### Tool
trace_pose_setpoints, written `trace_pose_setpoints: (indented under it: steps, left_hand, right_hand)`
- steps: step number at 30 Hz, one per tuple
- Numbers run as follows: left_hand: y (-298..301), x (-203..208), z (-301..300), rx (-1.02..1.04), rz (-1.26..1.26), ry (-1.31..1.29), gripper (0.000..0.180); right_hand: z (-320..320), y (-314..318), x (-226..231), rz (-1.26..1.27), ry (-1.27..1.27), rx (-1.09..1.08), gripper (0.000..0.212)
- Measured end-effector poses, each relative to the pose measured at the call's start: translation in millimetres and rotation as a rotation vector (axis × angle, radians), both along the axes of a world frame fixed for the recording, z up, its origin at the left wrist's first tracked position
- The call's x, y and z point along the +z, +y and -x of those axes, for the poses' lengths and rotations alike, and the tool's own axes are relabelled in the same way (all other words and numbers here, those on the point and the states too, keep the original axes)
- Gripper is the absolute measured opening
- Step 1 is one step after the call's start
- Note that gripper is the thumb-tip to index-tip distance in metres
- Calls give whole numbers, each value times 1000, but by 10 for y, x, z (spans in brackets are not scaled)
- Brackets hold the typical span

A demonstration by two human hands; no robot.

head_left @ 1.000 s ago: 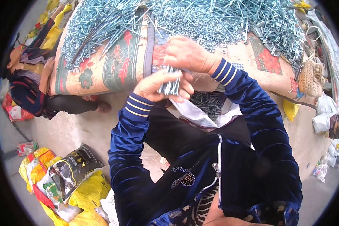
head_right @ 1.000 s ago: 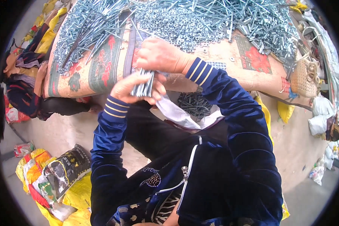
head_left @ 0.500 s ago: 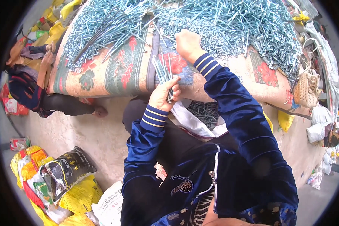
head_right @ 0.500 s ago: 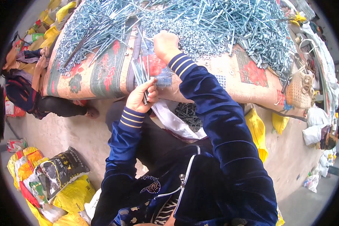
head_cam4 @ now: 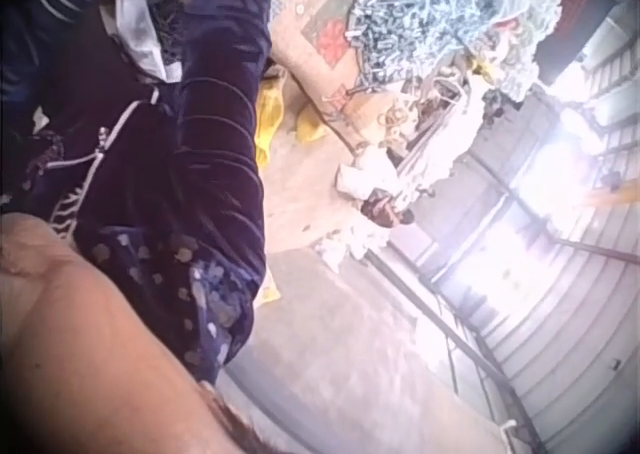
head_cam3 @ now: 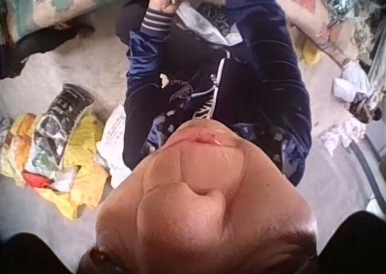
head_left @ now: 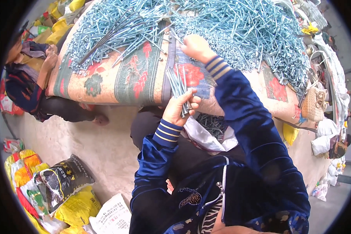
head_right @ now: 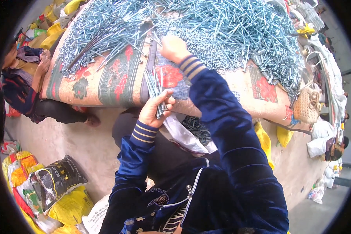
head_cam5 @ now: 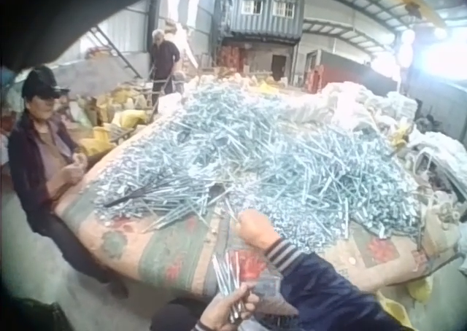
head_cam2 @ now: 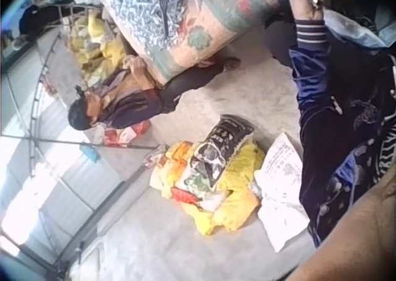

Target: The person assembles nuts onto long metal bolts by hand.

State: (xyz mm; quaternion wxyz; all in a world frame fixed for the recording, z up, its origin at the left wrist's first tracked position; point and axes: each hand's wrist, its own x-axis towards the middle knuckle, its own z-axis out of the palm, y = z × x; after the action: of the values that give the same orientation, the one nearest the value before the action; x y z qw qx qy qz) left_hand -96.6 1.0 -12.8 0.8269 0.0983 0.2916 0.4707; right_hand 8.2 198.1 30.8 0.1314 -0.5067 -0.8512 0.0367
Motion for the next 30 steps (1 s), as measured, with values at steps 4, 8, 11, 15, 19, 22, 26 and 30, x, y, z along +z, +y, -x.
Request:
trace_pose_setpoints:
  steps: [4, 8, 11, 15, 19, 22, 26, 30]
  left_hand:
    - [-68, -24, 79, -16, -31, -112, 30]
    - [-96, 108, 35, -86, 11, -248, 32]
    - [-117, 119, -36, -246, 6, -269, 35]
    - [-174, 107, -204, -373, -98, -213, 35]
    - [-139, 29, -247, -236, -16, -222, 24]
    - [-147, 11, -232, -137, -19, -222, 22]
    - [-167, 7, -396, -116, -7, -149, 24]
    - [-214, 1, -388, -184, 7, -105, 27]
  right_hand:
    - [-492, -612, 256, -71, 313, 312, 12]
    - [-971, -1110, 433, -231, 87, 543, 19]
    - [-1112, -1278, 413, -327, -115, 726, 27]
    - [-1180, -1399, 340, -456, -126, 745, 27]
    - [-1048, -1192, 156, -473, 205, 707, 30]
    - [-904, -779, 243, -322, 358, 240, 25]
    - [-587, -87, 168, -571, 243, 136, 21]
    - [-478, 223, 51, -562, -121, 101, 18]
